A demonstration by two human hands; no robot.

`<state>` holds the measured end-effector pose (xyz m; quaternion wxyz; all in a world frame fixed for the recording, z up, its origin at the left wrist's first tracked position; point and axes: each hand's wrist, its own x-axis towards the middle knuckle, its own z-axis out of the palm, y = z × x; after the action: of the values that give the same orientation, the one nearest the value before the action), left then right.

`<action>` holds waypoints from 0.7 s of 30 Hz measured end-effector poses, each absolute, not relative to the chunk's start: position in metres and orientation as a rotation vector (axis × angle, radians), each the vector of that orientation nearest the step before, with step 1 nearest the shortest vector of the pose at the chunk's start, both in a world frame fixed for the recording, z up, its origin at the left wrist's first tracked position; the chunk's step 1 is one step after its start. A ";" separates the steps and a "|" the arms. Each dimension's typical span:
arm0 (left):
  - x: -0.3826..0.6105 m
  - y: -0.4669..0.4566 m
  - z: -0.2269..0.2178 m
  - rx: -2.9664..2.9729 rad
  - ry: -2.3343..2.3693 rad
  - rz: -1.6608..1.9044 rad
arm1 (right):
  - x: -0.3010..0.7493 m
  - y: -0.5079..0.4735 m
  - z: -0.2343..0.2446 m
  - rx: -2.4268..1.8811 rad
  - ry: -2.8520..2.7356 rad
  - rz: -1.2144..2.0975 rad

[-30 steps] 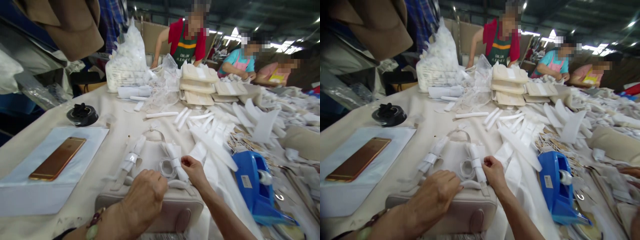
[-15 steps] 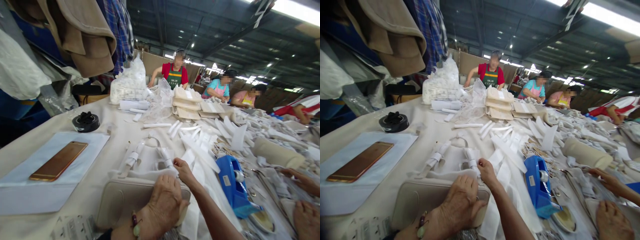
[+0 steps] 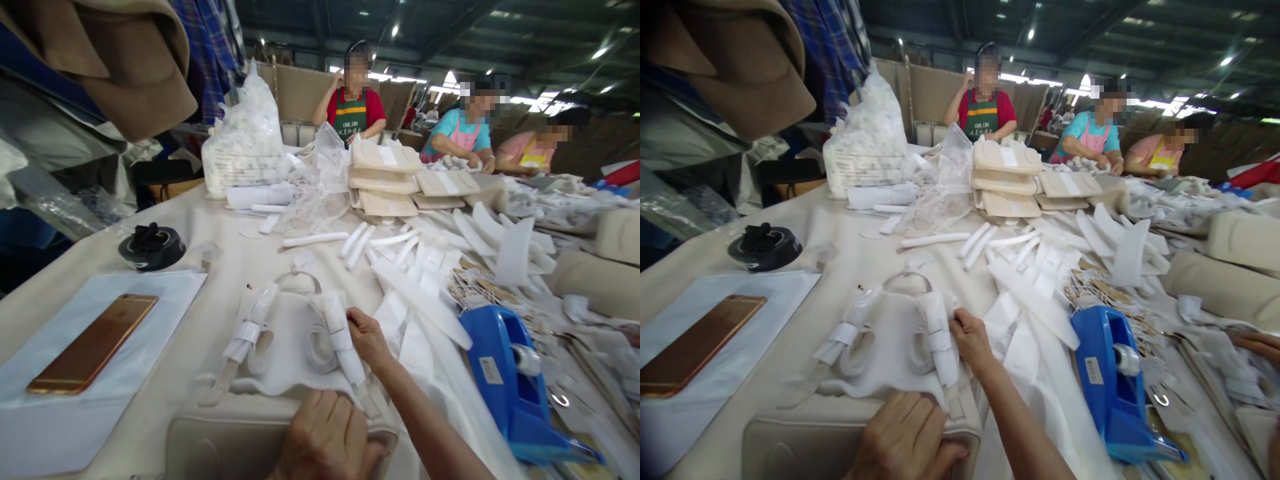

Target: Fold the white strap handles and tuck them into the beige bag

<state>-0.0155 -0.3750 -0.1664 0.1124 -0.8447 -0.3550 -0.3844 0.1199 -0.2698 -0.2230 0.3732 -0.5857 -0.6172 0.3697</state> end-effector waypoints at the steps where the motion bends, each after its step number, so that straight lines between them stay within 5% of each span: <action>1: -0.016 -0.375 -0.167 -2.456 -1.035 -1.136 | 0.119 -0.269 -0.223 -1.503 -1.579 0.942; 21: -0.023 -0.377 -0.167 -2.593 -1.135 -0.911 | 0.113 -0.249 -0.215 -1.540 -1.609 0.992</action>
<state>-0.0231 -0.3774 -0.1674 0.0839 -0.8690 -0.3803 -0.3054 0.1130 -0.2493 -0.2155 0.3446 -0.5930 -0.6194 0.3820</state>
